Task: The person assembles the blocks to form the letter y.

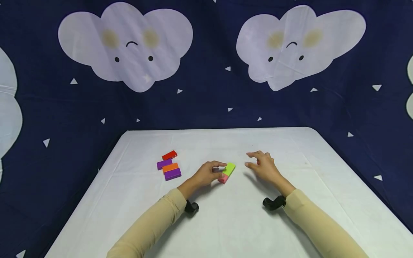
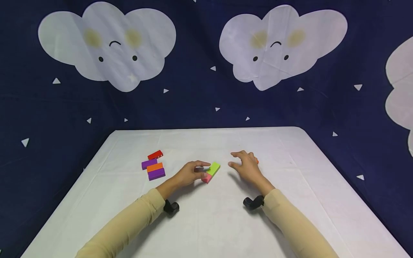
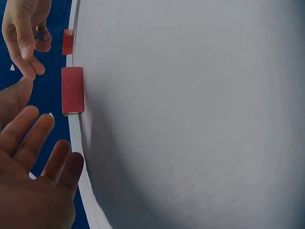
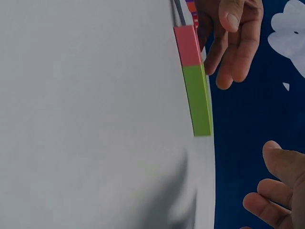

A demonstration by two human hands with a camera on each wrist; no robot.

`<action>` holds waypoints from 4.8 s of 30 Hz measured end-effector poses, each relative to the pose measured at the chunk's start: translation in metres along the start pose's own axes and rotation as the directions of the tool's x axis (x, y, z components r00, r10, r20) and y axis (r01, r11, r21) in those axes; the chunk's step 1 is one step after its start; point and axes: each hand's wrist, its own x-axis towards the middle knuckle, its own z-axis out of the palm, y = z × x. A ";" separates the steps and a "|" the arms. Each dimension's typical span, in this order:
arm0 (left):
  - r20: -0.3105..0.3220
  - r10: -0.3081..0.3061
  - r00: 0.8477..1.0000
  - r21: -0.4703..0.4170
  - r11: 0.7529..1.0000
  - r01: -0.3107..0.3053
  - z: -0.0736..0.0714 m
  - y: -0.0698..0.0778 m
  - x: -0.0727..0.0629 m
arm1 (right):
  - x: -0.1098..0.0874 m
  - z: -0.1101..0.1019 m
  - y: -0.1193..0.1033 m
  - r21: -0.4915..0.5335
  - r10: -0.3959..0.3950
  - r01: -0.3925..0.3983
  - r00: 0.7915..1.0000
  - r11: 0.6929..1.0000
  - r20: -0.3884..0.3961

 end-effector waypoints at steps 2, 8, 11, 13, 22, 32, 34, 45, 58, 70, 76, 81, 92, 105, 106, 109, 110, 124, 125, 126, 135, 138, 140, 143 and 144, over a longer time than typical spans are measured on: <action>0.013 0.020 1.000 0.018 1.000 -0.020 0.000 0.000 0.001 | -0.001 -0.003 0.002 0.016 0.007 -0.007 1.000 1.000 0.001; 0.022 0.093 0.995 0.059 0.994 -0.094 0.001 0.000 0.005 | -0.004 -0.009 0.013 0.026 0.004 -0.003 1.000 1.000 -0.019; 0.026 0.145 0.989 0.090 0.985 -0.147 0.001 -0.002 0.007 | -0.004 -0.011 0.020 0.018 0.000 0.001 0.999 1.000 -0.033; 0.033 0.187 0.982 0.113 0.975 -0.190 0.001 -0.003 0.009 | -0.005 -0.012 0.024 0.016 0.002 -0.002 0.999 1.000 -0.038; 0.039 0.162 0.986 0.139 0.976 -0.165 0.002 -0.004 0.009 | -0.003 -0.020 0.038 0.018 0.020 -0.020 0.999 1.000 -0.024; 0.057 0.140 0.988 0.183 0.972 -0.148 0.002 -0.004 0.009 | -0.001 -0.022 0.055 0.002 0.013 -0.013 1.000 1.000 -0.027; 0.063 0.132 0.989 0.184 0.973 -0.142 0.003 -0.004 0.009 | 0.000 -0.022 0.057 -0.002 0.013 -0.013 1.000 1.000 -0.019; 0.075 0.096 0.993 0.214 0.971 -0.110 0.004 0.001 0.010 | 0.008 -0.026 0.068 -0.025 0.051 -0.049 0.996 0.998 0.075; 0.085 0.096 0.992 0.280 0.953 -0.116 0.007 0.002 0.012 | 0.008 -0.029 0.072 -0.017 0.077 -0.076 0.987 0.997 0.144; 0.097 0.099 0.990 0.274 0.954 -0.122 0.008 0.001 0.012 | 0.008 -0.031 0.081 0.049 0.057 -0.068 0.980 0.996 0.192; 0.094 0.092 0.991 0.274 0.955 -0.115 0.007 0.000 0.012 | 0.008 -0.029 0.081 0.068 0.062 -0.076 0.979 0.995 0.192; 0.087 0.093 0.992 0.268 0.957 -0.113 0.006 0.000 0.011 | 0.008 -0.029 0.080 0.061 0.083 -0.096 0.980 0.994 0.180; 0.093 0.078 0.993 0.253 0.962 -0.099 0.005 0.000 0.010 | 0.006 -0.030 0.078 0.049 0.116 -0.127 0.976 0.991 0.183; 0.092 0.086 0.992 0.252 0.962 -0.107 0.006 -0.001 0.011 | 0.004 -0.028 0.077 0.061 0.095 -0.106 0.982 0.993 0.162; 0.091 0.086 0.992 0.254 0.961 -0.106 0.006 -0.001 0.011 | 0.004 -0.027 0.077 0.064 0.090 -0.102 0.983 0.993 0.162; 0.092 0.078 0.993 0.260 0.960 -0.100 0.006 0.000 0.011 | 0.005 -0.026 0.077 0.067 0.066 -0.077 0.986 0.995 0.155; 0.093 0.077 0.993 0.262 0.960 -0.099 0.006 0.000 0.011 | 0.006 -0.026 0.077 0.065 0.056 -0.066 0.987 0.996 0.149; 0.090 0.074 0.993 0.260 0.961 -0.095 0.006 0.000 0.012 | 0.023 -0.016 0.051 0.070 -0.067 0.060 0.992 0.996 0.104; 0.090 0.074 0.993 0.261 0.961 -0.095 0.006 0.000 0.012 | 0.024 -0.015 0.049 0.072 -0.076 0.068 0.991 0.995 0.107; 0.089 0.075 0.993 0.260 0.961 -0.096 0.007 0.000 0.012 | 0.025 -0.014 0.046 0.078 -0.079 0.071 0.991 0.994 0.111; 0.086 0.076 0.993 0.261 0.960 -0.096 0.006 -0.001 0.012 | 0.034 -0.007 0.036 0.054 -0.146 0.140 0.982 0.989 0.121; 0.085 0.087 0.993 0.267 0.958 -0.107 0.006 -0.001 0.012 | 0.036 -0.004 0.035 0.049 -0.155 0.150 0.980 0.988 0.128; 0.086 0.091 0.992 0.268 0.957 -0.111 0.006 -0.001 0.012 | 0.037 -0.001 0.033 0.051 -0.163 0.158 0.978 0.986 0.129; 0.090 0.090 0.992 0.267 0.957 -0.111 0.006 0.000 0.012 | 0.039 0.002 0.031 0.057 -0.181 0.175 0.975 0.983 0.129; 0.091 0.088 0.992 0.266 0.958 -0.109 0.006 0.000 0.012 | 0.040 0.004 0.030 0.058 -0.188 0.181 0.974 0.982 0.128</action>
